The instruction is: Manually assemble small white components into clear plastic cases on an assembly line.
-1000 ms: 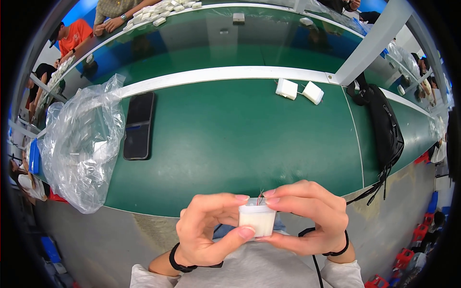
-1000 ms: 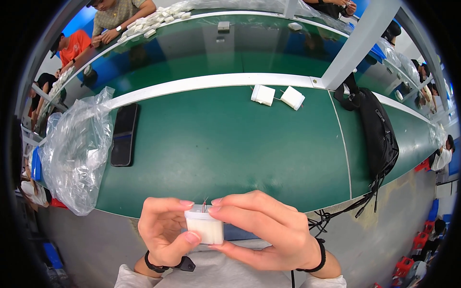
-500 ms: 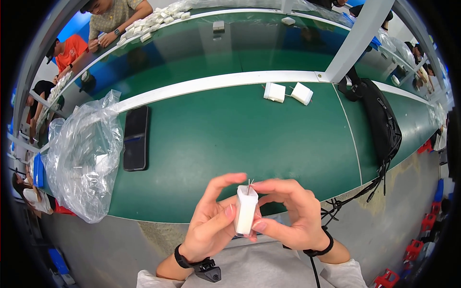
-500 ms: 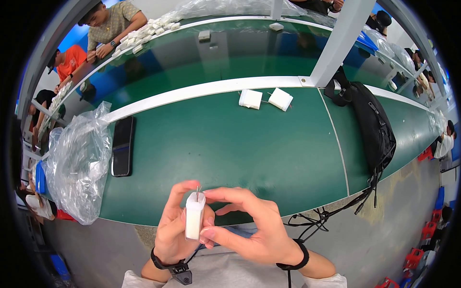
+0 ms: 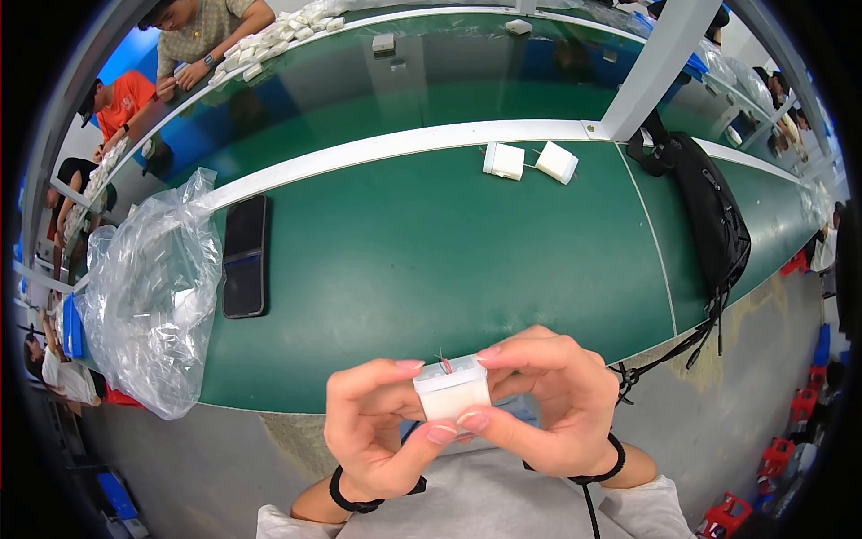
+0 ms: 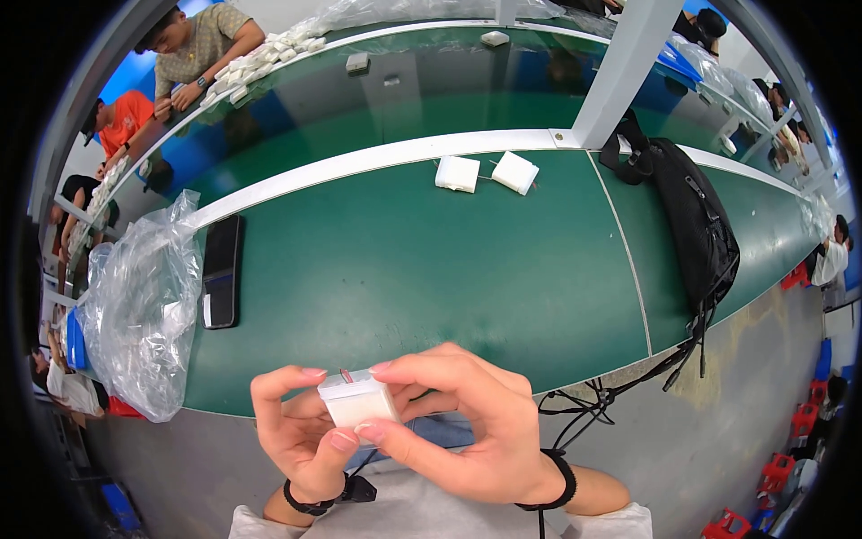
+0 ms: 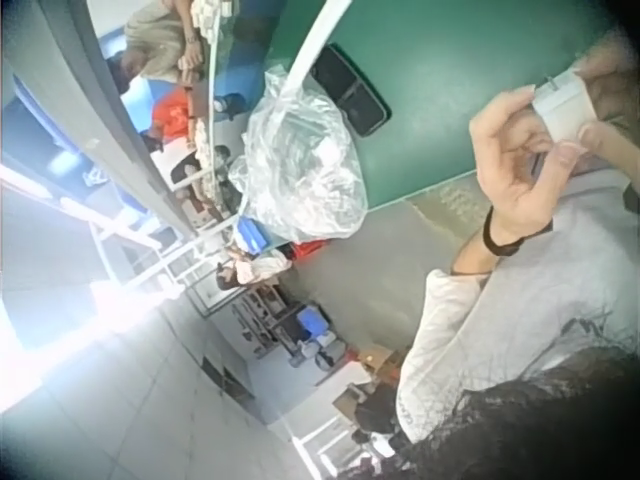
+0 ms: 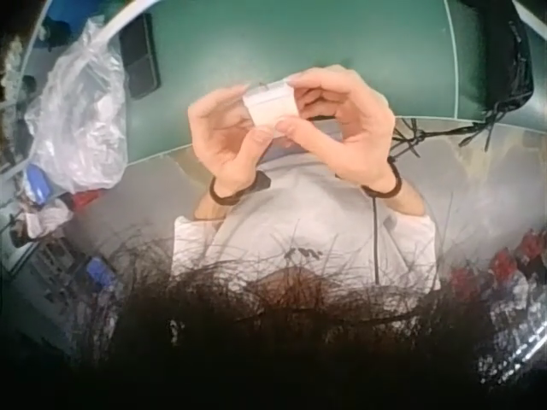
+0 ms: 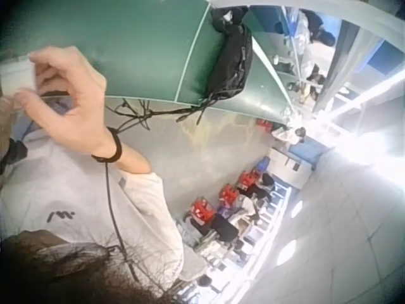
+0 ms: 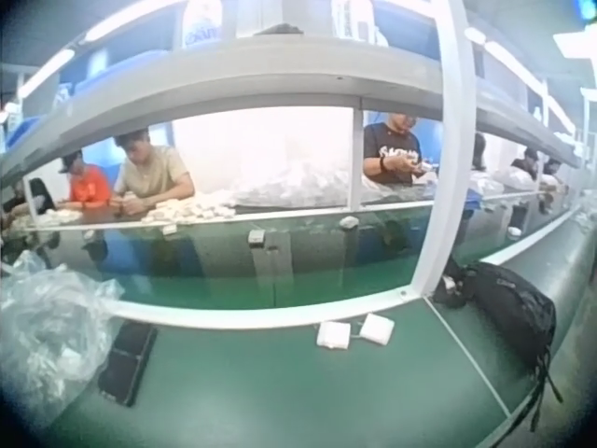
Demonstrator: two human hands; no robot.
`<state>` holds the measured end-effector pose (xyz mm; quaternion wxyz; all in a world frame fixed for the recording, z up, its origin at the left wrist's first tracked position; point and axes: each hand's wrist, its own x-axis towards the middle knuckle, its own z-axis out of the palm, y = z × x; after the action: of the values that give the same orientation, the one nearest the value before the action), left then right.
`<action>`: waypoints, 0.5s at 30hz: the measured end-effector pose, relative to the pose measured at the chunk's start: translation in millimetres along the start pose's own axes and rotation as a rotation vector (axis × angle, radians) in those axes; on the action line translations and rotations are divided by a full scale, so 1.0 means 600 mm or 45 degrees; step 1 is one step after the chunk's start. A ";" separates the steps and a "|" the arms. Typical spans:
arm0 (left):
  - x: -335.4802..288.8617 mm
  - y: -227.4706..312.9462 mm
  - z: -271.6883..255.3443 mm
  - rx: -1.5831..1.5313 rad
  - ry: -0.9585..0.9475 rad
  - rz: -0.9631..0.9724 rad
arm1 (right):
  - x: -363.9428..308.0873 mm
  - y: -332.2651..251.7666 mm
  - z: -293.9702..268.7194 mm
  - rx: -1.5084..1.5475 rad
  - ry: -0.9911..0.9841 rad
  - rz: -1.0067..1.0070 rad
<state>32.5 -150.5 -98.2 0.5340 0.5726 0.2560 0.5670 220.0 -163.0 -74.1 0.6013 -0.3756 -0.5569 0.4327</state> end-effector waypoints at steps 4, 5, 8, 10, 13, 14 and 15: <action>0.002 -0.002 -0.008 0.157 -0.040 0.062 | 0.002 -0.008 -0.003 -0.126 -0.019 -0.033; 0.004 -0.001 -0.011 0.159 -0.040 0.060 | 0.002 -0.007 -0.001 -0.123 -0.019 -0.032; 0.009 0.006 -0.010 0.216 -0.056 0.104 | 0.005 -0.005 0.000 -0.105 -0.044 -0.041; 0.010 0.013 0.001 0.057 0.060 -0.086 | 0.010 0.000 -0.002 -0.138 -0.054 -0.053; 0.012 0.009 -0.003 0.116 0.017 -0.024 | 0.011 0.006 0.000 -0.092 -0.021 -0.059; 0.015 0.014 -0.003 0.124 0.006 -0.004 | 0.010 0.010 0.001 -0.089 -0.017 -0.083; 0.022 0.018 -0.004 0.141 -0.006 -0.094 | 0.011 0.019 0.002 -0.044 -0.007 -0.057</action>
<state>30.0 -141.1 -84.2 0.5226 0.5928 0.3067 0.5305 217.9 -153.0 -82.1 0.6027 -0.3723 -0.5741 0.4105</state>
